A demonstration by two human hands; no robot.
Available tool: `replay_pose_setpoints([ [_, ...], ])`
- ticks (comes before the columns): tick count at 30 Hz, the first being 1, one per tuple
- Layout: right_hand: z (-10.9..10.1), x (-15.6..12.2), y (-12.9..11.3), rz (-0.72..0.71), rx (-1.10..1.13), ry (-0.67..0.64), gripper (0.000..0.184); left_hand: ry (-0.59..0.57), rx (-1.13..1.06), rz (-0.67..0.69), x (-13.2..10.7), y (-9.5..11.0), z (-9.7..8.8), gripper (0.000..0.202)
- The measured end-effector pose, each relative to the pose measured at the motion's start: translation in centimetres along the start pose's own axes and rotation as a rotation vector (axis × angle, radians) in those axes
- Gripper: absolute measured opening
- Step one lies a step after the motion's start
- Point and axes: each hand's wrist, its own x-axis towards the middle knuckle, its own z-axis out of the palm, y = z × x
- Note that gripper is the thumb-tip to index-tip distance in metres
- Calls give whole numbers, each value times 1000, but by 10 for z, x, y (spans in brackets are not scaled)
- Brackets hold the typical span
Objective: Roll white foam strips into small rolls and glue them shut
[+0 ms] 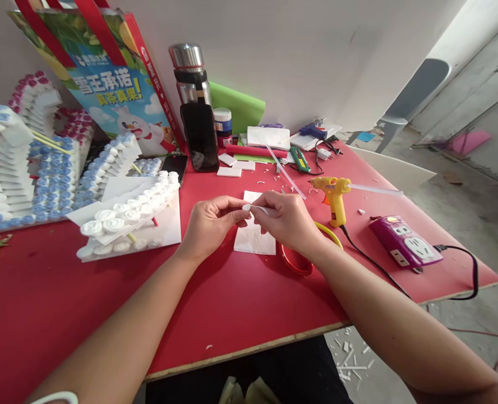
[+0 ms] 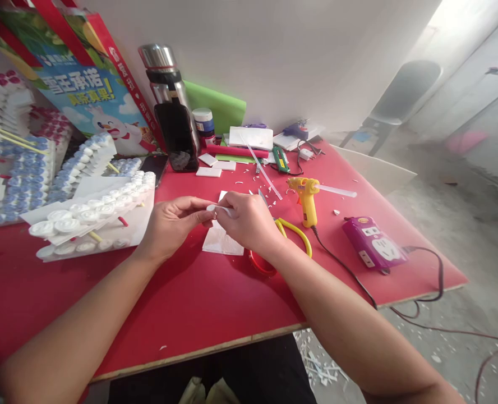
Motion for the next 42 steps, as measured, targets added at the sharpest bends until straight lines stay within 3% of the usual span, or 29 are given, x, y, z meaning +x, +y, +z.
replay_pose_setpoints([
  [5,1,-1,-2,-29,16,18,18,5,53,58,-2,-2,2,33],
  [11,-8,10,5,445,818,-274,44,-11,94,75,1,1,-1,30],
  [16,-11,13,11,511,1019,-361,34,-13,127,99,2,2,-3,30],
  [26,-10,11,9,362,874,-375,35,-32,76,92,2,5,-3,29],
  [33,-8,8,5,232,532,-165,40,-3,34,28,2,3,-2,32],
  [39,3,0,2,124,216,8,24,28,-30,10,2,-2,3,29],
  [42,4,-2,0,56,113,16,17,29,-66,10,2,-3,3,31],
])
